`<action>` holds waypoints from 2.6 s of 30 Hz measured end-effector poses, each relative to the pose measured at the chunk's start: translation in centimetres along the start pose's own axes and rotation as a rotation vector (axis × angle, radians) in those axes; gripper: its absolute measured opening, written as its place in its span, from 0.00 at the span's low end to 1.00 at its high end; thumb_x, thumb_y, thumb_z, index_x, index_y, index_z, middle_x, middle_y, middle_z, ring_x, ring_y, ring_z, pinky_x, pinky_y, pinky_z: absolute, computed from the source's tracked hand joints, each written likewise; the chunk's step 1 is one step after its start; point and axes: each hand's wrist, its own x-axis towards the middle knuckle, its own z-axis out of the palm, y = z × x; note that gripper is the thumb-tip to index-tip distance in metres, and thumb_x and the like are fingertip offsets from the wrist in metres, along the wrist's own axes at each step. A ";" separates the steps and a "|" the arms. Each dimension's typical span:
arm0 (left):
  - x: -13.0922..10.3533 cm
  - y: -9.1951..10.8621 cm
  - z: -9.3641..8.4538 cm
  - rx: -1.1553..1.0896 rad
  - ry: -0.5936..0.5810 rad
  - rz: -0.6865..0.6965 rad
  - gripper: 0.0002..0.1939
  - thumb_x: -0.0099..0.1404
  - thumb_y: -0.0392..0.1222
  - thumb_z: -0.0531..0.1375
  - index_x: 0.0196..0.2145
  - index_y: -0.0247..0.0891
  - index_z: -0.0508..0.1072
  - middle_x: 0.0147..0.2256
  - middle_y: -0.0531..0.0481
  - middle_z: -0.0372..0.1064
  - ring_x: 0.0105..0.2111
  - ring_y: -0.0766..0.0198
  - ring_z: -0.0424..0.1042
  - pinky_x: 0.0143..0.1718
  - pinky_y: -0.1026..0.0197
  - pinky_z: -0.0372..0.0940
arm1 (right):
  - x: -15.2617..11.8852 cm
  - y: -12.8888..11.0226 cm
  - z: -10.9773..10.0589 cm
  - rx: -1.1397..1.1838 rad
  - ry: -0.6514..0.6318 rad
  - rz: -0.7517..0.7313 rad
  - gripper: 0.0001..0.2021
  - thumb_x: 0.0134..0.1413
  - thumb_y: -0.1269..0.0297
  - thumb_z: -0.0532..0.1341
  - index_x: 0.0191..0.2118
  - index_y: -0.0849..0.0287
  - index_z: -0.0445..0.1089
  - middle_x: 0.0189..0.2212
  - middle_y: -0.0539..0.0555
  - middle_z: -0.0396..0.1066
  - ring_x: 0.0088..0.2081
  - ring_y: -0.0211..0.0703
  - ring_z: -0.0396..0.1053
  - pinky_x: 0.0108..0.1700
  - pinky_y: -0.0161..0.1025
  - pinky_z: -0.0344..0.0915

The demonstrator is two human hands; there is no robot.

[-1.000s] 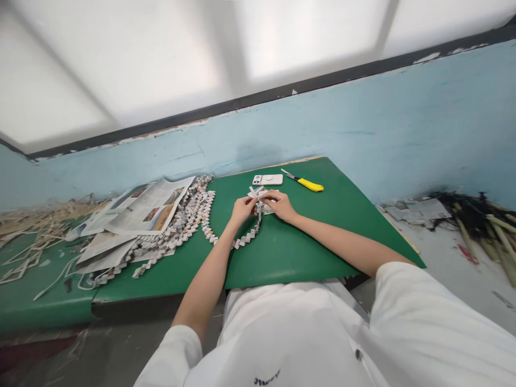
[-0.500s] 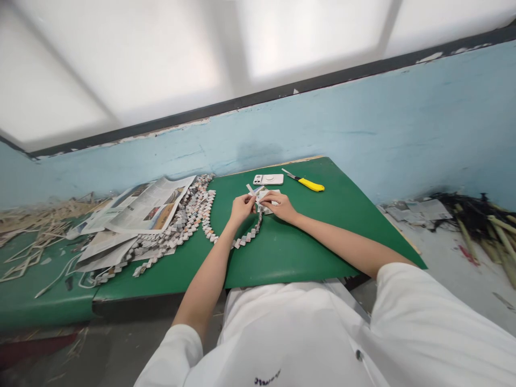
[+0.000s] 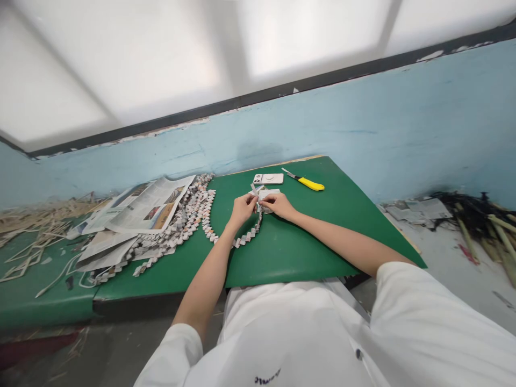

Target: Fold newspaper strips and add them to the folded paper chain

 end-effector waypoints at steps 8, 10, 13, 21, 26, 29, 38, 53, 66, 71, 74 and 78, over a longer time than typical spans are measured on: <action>-0.1 0.2 -0.2 0.032 -0.044 0.028 0.16 0.69 0.46 0.59 0.26 0.37 0.74 0.18 0.52 0.67 0.21 0.64 0.66 0.31 0.62 0.60 | 0.2 0.8 0.1 -0.026 0.008 0.011 0.22 0.53 0.43 0.68 0.32 0.60 0.81 0.27 0.54 0.78 0.28 0.45 0.71 0.31 0.39 0.65; -0.1 0.1 -0.3 0.038 -0.060 0.029 0.14 0.68 0.46 0.60 0.28 0.37 0.75 0.18 0.52 0.68 0.21 0.63 0.66 0.30 0.61 0.60 | 0.2 0.8 0.1 -0.029 0.008 0.014 0.22 0.53 0.42 0.68 0.31 0.60 0.81 0.26 0.54 0.78 0.28 0.45 0.71 0.31 0.39 0.65; -0.1 0.0 -0.2 0.032 -0.072 0.032 0.12 0.67 0.46 0.61 0.28 0.37 0.75 0.18 0.52 0.69 0.21 0.63 0.67 0.30 0.61 0.61 | 0.1 0.8 0.1 -0.043 0.001 0.013 0.22 0.53 0.41 0.67 0.30 0.60 0.80 0.26 0.54 0.77 0.28 0.45 0.71 0.31 0.40 0.65; 0.4 -0.3 0.7 -0.263 0.015 -0.082 0.18 0.65 0.54 0.63 0.28 0.37 0.69 0.19 0.52 0.67 0.19 0.65 0.67 0.25 0.62 0.62 | -0.2 -0.4 -0.1 0.148 -0.006 -0.011 0.23 0.51 0.40 0.69 0.38 0.58 0.75 0.28 0.51 0.74 0.26 0.40 0.67 0.31 0.38 0.66; 0.4 -0.2 1.0 -0.371 -0.009 -0.139 0.21 0.63 0.58 0.65 0.28 0.36 0.69 0.18 0.52 0.66 0.19 0.67 0.66 0.24 0.63 0.62 | -0.6 -1.0 -0.3 0.101 -0.096 -0.008 0.24 0.58 0.39 0.64 0.33 0.59 0.78 0.25 0.52 0.74 0.27 0.43 0.69 0.32 0.40 0.68; 0.4 -0.1 1.0 -0.381 -0.010 -0.153 0.21 0.63 0.58 0.65 0.29 0.36 0.70 0.19 0.52 0.66 0.19 0.67 0.65 0.24 0.62 0.61 | -0.8 -1.1 -0.3 0.085 -0.045 -0.010 0.25 0.57 0.39 0.64 0.32 0.59 0.79 0.24 0.52 0.74 0.25 0.42 0.68 0.30 0.39 0.67; 0.3 -0.4 1.2 -0.477 -0.038 -0.132 0.20 0.62 0.57 0.67 0.31 0.34 0.73 0.20 0.52 0.67 0.20 0.67 0.68 0.25 0.62 0.63 | -0.9 -1.6 -0.1 0.083 -0.052 0.018 0.26 0.57 0.38 0.64 0.29 0.60 0.77 0.21 0.53 0.73 0.23 0.40 0.65 0.27 0.38 0.64; 0.6 -1.0 1.4 -0.533 -0.002 -0.210 0.21 0.58 0.56 0.70 0.33 0.32 0.76 0.23 0.51 0.69 0.22 0.67 0.67 0.28 0.63 0.63 | -1.0 -1.4 0.0 0.012 -0.051 -0.070 0.24 0.60 0.41 0.62 0.29 0.60 0.75 0.24 0.52 0.73 0.24 0.38 0.63 0.28 0.37 0.60; 0.5 -1.4 1.0 -0.322 -0.298 -0.185 0.15 0.67 0.50 0.63 0.38 0.33 0.73 0.26 0.47 0.73 0.20 0.67 0.66 0.25 0.64 0.60 | -0.2 -0.7 -0.6 0.184 -0.003 -0.033 0.19 0.61 0.44 0.62 0.39 0.58 0.74 0.22 0.47 0.64 0.24 0.38 0.59 0.29 0.37 0.58; 0.3 -0.9 0.6 -0.106 -0.302 -0.058 0.13 0.67 0.46 0.61 0.32 0.33 0.75 0.24 0.50 0.72 0.25 0.65 0.68 0.29 0.64 0.60 | -0.3 -1.1 -0.6 0.103 0.008 -0.116 0.19 0.61 0.46 0.63 0.34 0.58 0.77 0.28 0.51 0.71 0.32 0.43 0.66 0.37 0.39 0.63; 0.3 -0.9 0.5 -0.059 -0.295 -0.052 0.13 0.67 0.46 0.59 0.32 0.32 0.76 0.24 0.51 0.71 0.26 0.65 0.68 0.30 0.64 0.59 | -0.4 -1.3 -0.6 0.081 0.011 -0.146 0.18 0.61 0.47 0.64 0.33 0.58 0.78 0.32 0.54 0.74 0.36 0.46 0.70 0.40 0.41 0.65; 0.2 -0.6 0.4 -0.051 -0.279 -0.051 0.15 0.66 0.48 0.60 0.30 0.33 0.76 0.24 0.51 0.71 0.25 0.66 0.67 0.29 0.65 0.59 | -0.5 -1.5 -0.6 0.058 0.032 -0.154 0.21 0.62 0.46 0.63 0.26 0.58 0.76 0.28 0.54 0.72 0.33 0.45 0.68 0.37 0.41 0.64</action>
